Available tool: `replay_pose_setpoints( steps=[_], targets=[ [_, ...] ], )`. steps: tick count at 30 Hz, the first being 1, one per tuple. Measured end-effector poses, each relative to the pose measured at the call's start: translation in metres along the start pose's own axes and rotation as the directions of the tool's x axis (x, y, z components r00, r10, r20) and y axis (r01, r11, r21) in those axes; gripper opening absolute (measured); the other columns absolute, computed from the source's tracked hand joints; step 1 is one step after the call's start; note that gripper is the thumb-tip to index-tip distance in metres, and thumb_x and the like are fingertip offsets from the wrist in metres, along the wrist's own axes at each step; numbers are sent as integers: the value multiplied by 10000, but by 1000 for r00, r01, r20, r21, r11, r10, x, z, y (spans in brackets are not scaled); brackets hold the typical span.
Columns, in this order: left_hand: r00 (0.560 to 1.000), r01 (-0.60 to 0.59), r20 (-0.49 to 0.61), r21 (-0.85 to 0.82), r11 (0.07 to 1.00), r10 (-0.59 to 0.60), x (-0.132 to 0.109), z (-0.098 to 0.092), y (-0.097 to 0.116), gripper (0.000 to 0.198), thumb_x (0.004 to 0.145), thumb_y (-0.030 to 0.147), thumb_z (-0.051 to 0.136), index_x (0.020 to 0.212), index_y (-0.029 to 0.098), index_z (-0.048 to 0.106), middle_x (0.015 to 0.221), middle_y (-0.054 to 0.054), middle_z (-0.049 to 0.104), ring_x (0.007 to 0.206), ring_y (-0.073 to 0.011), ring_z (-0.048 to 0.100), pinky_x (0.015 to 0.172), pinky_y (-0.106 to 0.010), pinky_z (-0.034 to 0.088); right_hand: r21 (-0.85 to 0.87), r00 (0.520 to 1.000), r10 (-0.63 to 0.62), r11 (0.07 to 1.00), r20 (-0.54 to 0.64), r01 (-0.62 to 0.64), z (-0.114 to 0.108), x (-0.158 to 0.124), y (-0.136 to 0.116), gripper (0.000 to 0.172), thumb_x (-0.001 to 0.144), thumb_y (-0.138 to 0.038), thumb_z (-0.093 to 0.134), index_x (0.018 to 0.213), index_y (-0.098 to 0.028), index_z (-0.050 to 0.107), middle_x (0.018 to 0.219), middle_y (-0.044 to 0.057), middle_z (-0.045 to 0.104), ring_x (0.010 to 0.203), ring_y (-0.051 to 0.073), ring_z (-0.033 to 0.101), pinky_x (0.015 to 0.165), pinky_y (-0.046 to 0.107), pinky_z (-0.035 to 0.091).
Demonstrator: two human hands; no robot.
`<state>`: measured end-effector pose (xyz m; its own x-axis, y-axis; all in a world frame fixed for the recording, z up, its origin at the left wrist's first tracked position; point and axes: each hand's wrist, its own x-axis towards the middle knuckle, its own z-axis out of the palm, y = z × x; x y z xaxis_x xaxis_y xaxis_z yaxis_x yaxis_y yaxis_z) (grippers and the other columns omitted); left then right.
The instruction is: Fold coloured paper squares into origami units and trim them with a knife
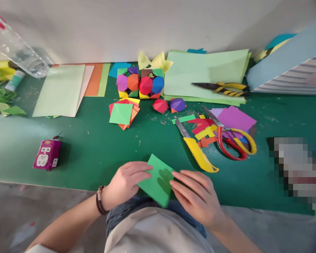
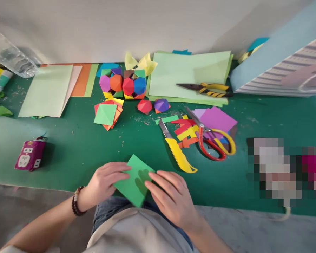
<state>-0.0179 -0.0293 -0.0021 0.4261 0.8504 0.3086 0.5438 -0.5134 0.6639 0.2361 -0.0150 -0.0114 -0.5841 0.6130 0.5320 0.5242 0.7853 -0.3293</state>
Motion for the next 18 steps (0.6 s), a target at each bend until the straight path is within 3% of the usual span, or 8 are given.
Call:
replay_pose_setpoints(
  steps=[3,7,9,12,18],
  targets=[
    [994,109,44,-239,965,-101,-1,-8,-11,364,833,-32,428,970,195,677,1164,-88,721,1118,-185,665,893,-331,569,5,1000,1,1000,8,-1,3,-3,12,337,813,-87,699,1111,-240,656,1070,50,744,1070,226,635,865,395,538],
    [944,326,116,-486,811,-310,0,-12,-10,52,858,218,658,834,213,704,1085,-109,749,986,-230,722,809,-348,596,63,1000,-10,998,26,9,5,-5,19,355,811,-91,699,1128,-245,659,1130,60,727,1112,230,624,887,398,545],
    [912,390,138,-577,717,-386,1,-14,-8,147,842,343,698,781,210,709,1066,-126,751,965,-253,728,784,-365,604,106,1000,-1,994,17,-1,4,-5,19,401,814,-85,689,1169,-266,648,1165,58,711,1121,223,624,886,389,559],
    [903,406,169,-637,655,-395,3,-15,-6,243,830,433,701,752,202,714,1052,-138,752,953,-266,730,771,-380,607,141,1000,6,990,-16,-4,0,-6,19,475,800,-64,688,1210,-295,629,1210,51,684,1111,213,631,867,375,581],
    [922,379,202,-653,655,-332,8,-13,-8,231,845,420,689,756,210,720,1056,-127,753,961,-248,727,806,-376,599,175,998,-25,984,-49,33,-5,1,15,461,794,-43,693,1200,-255,644,1144,67,700,1093,207,629,853,352,593]
  ],
)
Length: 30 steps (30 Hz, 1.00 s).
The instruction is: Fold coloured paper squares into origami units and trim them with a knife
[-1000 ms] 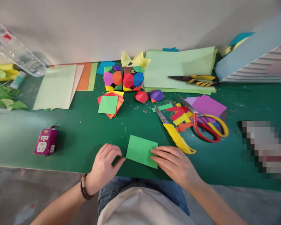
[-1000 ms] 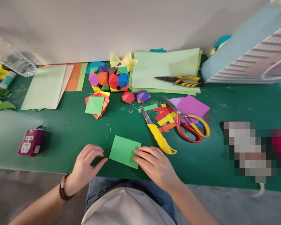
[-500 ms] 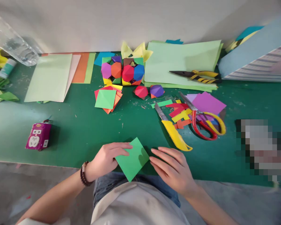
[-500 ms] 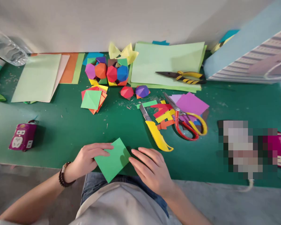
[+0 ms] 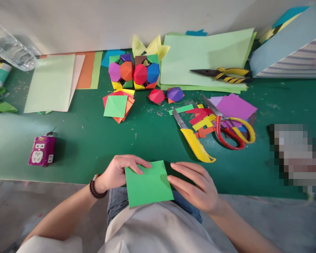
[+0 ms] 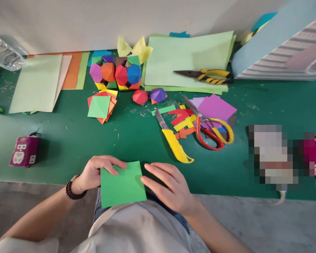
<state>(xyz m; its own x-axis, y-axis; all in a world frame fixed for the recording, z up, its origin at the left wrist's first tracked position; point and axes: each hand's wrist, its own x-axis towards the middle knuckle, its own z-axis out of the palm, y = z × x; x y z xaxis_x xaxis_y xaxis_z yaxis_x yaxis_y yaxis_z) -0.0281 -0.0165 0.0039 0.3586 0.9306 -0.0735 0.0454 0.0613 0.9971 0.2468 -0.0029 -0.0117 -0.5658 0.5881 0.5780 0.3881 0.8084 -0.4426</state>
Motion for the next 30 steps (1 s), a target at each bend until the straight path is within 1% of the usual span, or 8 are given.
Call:
replay_pose_setpoints(
  steps=[5,12,14,19,22,25,27,30],
  targets=[
    [998,45,45,25,999,-46,6,2,-2,269,834,461,689,747,206,707,1073,-130,748,978,-250,721,841,-393,588,27,1000,-8,1000,24,8,0,7,-4,407,831,-83,676,1195,-264,663,1153,52,714,1100,202,629,872,347,587],
    [981,-136,150,93,986,121,12,-1,-2,52,864,196,650,823,196,682,1113,-113,739,1018,-220,711,860,-347,581,-8,998,-46,999,42,46,-2,6,-3,365,865,-107,645,1177,-296,675,1117,22,737,1065,200,647,851,344,591],
    [968,-206,191,215,955,165,16,-6,1,151,887,105,555,852,192,674,1143,-107,728,1094,-215,680,904,-357,565,-42,995,-69,997,71,72,-1,2,1,348,860,-99,651,1161,-271,681,1117,24,739,1088,206,641,864,355,576],
    [936,-351,236,648,676,260,25,-12,12,342,894,28,370,943,187,668,1126,-96,717,1088,-198,652,939,-385,536,-95,973,-99,988,208,121,-1,-5,18,248,920,-99,567,1089,-232,689,1111,21,741,1132,232,628,858,409,544],
    [885,-461,407,704,541,224,27,-4,15,198,932,231,477,983,159,655,1009,-130,709,929,-228,665,835,-381,558,-22,962,-62,997,268,70,-2,0,26,222,949,-140,539,1075,-250,686,1085,8,746,1116,210,634,848,387,549],
    [863,-501,470,743,444,186,27,6,13,461,889,570,531,931,122,631,910,-160,687,828,-272,652,732,-411,565,58,959,14,998,283,-31,-2,9,29,173,966,-220,538,1052,-239,686,1024,19,747,1025,187,648,821,353,558],
    [850,-525,490,753,396,194,25,10,9,493,882,596,527,912,112,615,919,-170,685,845,-285,654,735,-414,567,97,955,62,991,290,-94,1,16,28,165,966,-273,542,1020,-223,689,974,34,737,960,182,633,808,349,551],
    [815,-579,531,734,356,232,19,9,3,394,932,470,512,1008,92,594,1040,-189,683,963,-289,656,787,-390,569,104,937,166,973,308,-206,7,24,26,164,939,-345,582,928,-224,693,890,38,709,889,180,596,788,354,518]
  ],
)
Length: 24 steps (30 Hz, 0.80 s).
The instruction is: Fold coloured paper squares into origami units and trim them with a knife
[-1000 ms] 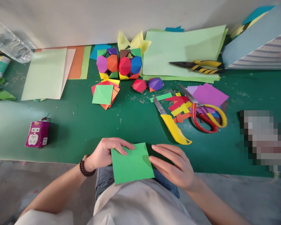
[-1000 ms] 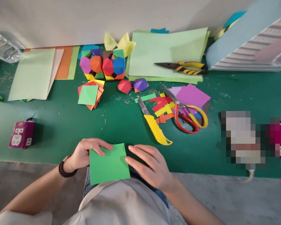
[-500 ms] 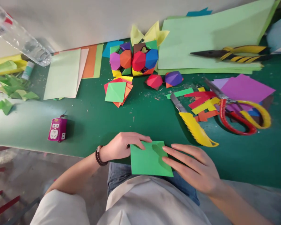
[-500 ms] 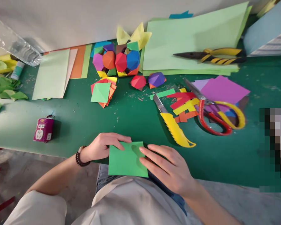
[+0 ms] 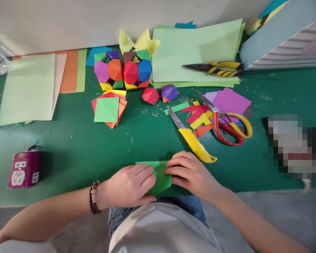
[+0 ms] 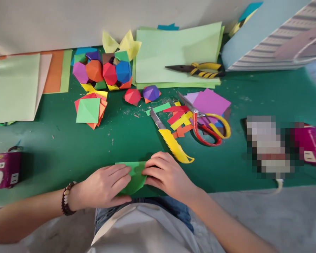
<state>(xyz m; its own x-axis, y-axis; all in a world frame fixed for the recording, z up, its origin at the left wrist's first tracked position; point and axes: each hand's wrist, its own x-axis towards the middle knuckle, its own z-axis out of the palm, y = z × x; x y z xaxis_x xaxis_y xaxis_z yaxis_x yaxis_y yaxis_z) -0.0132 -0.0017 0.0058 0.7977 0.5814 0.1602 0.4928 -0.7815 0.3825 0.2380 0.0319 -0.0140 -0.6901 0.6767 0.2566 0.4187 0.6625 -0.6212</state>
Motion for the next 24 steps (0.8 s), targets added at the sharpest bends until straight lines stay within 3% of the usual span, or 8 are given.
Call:
replay_pose_setpoints(
  steps=[3,5,8,12,17,21,24],
  targets=[
    [999,-32,-37,17,999,33,-8,-1,-2,406,949,394,502,1195,72,524,1236,-236,604,1036,-284,648,808,-379,570,25,990,137,990,44,-138,3,8,-4,209,920,-397,603,847,-215,676,826,37,675,832,175,576,747,342,477],
    [998,-35,-45,19,999,36,-10,-3,-4,400,938,310,526,1297,142,474,1322,-220,541,1062,-270,640,829,-377,568,-1,976,206,978,71,-206,5,13,-7,248,921,-421,595,820,-202,654,803,37,655,803,174,565,723,334,451],
    [999,-44,8,-32,999,44,-9,-8,-8,389,913,321,572,1275,187,525,1343,-182,511,1168,-285,575,886,-372,560,-92,962,262,962,77,-255,8,18,-12,275,929,-445,572,823,-197,624,791,33,636,792,181,549,703,328,409],
    [998,-56,17,-2,998,56,-10,-9,-8,367,910,383,584,1117,85,637,1343,-190,522,1278,-324,473,1011,-385,512,-182,960,275,948,50,-262,15,21,-16,296,944,-471,538,841,-198,590,795,31,623,782,188,527,684,325,363],
    [1000,-16,-11,160,987,18,-20,-6,1,316,905,242,577,1189,121,641,1360,-142,547,1175,-335,553,984,-455,519,-264,964,266,930,2,-256,22,19,-17,321,946,-482,528,807,-196,576,768,34,603,757,188,494,670,326,338],
    [999,24,-32,152,988,-19,-24,-7,2,348,902,208,552,1226,106,624,1370,-163,546,1104,-304,598,925,-414,547,-198,970,242,952,25,-233,18,18,-13,355,914,-530,556,814,-192,590,795,37,600,767,183,513,683,325,361],
    [1000,7,-15,159,987,-5,-25,-7,-2,358,904,232,571,1226,81,615,1351,-198,558,1156,-301,587,966,-402,526,-155,973,228,963,30,-221,14,16,-10,351,906,-534,559,853,-190,604,833,40,610,790,177,549,710,321,391]
  ],
)
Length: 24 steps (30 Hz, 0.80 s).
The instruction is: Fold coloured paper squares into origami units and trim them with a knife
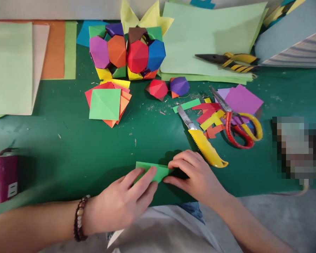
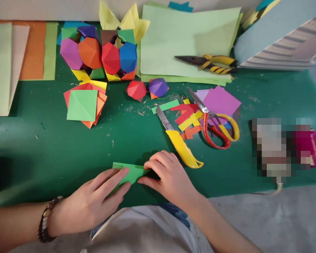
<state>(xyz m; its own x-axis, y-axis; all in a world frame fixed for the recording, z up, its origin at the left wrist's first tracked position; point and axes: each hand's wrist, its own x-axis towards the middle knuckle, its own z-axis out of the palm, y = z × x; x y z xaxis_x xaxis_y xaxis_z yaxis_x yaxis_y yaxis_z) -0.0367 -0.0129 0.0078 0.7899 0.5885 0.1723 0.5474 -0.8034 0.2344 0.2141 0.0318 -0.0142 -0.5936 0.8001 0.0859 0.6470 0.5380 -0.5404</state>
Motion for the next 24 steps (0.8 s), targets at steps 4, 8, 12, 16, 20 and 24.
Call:
replay_pose_setpoints(
  steps=[4,8,12,16,20,24],
  targets=[
    [998,-57,11,59,997,56,-2,2,0,393,884,271,622,1211,53,611,1288,-208,609,1227,-347,556,1035,-444,481,-29,1000,24,999,-8,-24,1,2,0,326,909,-500,565,830,-187,605,815,33,602,773,168,553,706,312,389],
    [1000,-10,13,72,997,9,-4,1,5,406,876,280,625,1217,61,609,1253,-206,637,1212,-387,573,991,-457,515,-112,999,25,993,-23,-28,4,5,-3,378,908,-531,538,769,-182,577,763,29,584,726,171,530,670,314,366],
    [1000,19,-2,86,996,-19,-4,-2,4,377,883,234,578,1207,45,615,1259,-218,636,1207,-404,579,940,-437,548,-179,999,26,983,-46,-34,8,6,-6,375,918,-518,537,748,-185,548,740,34,574,699,180,506,648,318,355],
    [998,-26,52,103,994,21,-3,-3,1,340,908,209,514,1178,38,631,1264,-197,644,1209,-375,585,973,-422,528,-198,997,40,979,-59,-51,11,6,-6,345,913,-497,565,758,-190,542,729,33,563,699,192,515,634,328,356],
    [996,-44,87,118,992,33,-4,-1,1,337,923,244,524,1177,53,639,1260,-171,658,1210,-345,590,1005,-421,492,-179,990,24,983,-136,-48,12,-2,-8,253,920,-415,594,922,-162,596,816,55,602,767,204,560,649,341,398],
    [998,-17,63,139,990,9,-4,1,5,378,917,265,564,1211,36,627,1303,-196,628,1229,-356,572,1023,-436,443,-70,973,-62,996,-220,48,12,-23,-20,224,883,-161,645,1104,-158,611,1035,100,610,937,203,588,789,348,495]
  ],
)
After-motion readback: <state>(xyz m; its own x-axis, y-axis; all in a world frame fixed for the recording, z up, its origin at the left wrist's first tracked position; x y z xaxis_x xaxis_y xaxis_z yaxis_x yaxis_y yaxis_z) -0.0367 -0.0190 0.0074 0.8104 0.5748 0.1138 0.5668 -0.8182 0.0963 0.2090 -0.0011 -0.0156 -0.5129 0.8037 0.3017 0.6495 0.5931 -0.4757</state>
